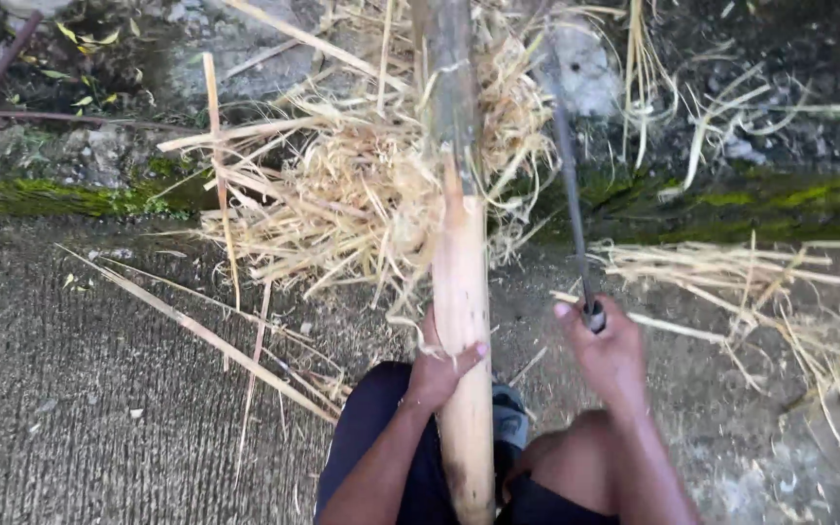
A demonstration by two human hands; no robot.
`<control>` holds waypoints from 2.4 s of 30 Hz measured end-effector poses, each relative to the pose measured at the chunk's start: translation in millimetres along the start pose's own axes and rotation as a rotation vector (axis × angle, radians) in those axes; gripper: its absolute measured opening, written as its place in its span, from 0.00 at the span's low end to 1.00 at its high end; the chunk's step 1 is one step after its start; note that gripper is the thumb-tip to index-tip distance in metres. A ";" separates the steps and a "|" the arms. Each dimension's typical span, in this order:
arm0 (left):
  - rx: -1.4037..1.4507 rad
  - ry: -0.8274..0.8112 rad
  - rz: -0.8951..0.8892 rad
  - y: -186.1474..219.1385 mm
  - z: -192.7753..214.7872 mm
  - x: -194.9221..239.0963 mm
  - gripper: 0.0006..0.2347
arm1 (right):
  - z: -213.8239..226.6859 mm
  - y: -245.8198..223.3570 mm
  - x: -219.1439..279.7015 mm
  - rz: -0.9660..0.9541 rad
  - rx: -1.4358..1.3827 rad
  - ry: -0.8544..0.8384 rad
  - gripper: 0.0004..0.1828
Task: The recorder uses a machete as a drawknife to shave thin layers off a bamboo stalk held between their legs.
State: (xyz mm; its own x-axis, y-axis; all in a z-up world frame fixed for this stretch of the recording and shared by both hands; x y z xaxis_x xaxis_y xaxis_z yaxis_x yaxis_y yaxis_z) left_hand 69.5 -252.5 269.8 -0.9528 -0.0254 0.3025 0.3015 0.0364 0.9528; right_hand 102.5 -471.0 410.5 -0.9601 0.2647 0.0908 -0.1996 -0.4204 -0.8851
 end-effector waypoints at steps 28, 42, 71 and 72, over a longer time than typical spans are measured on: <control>-1.521 0.321 -0.553 73.5 142.7 -160.5 0.30 | -80.4 -20.1 -184.3 0.472 1.068 -0.626 0.08; -1.856 -0.213 -0.231 115.9 121.2 -139.3 0.09 | -73.6 28.6 -136.8 0.355 1.076 -0.707 0.10; -1.940 -0.030 -0.257 188.8 119.9 -240.0 0.19 | -89.2 -36.3 -231.1 0.648 0.930 -0.278 0.07; -1.936 -0.033 -0.247 183.6 122.8 -236.5 0.19 | -90.2 -31.0 -228.7 0.648 0.932 -0.289 0.07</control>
State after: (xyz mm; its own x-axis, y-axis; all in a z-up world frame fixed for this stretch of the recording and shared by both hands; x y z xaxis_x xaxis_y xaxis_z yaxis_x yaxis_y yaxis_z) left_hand 345.9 -117.1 370.0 -0.9666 0.1592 0.2008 -0.2134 -0.9339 -0.2869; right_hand 345.9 -440.2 376.1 -0.9198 -0.3893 -0.0486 0.3922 -0.9095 -0.1377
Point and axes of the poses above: each hand's wrist, its own x-axis away from the middle knuckle, its own z-axis out of the back of the hand, y = z × x, the point moved 4 cm from there along -x, towards the middle knuckle, and after that the axes turned 7 degrees about -x, right-handed, at the moved point
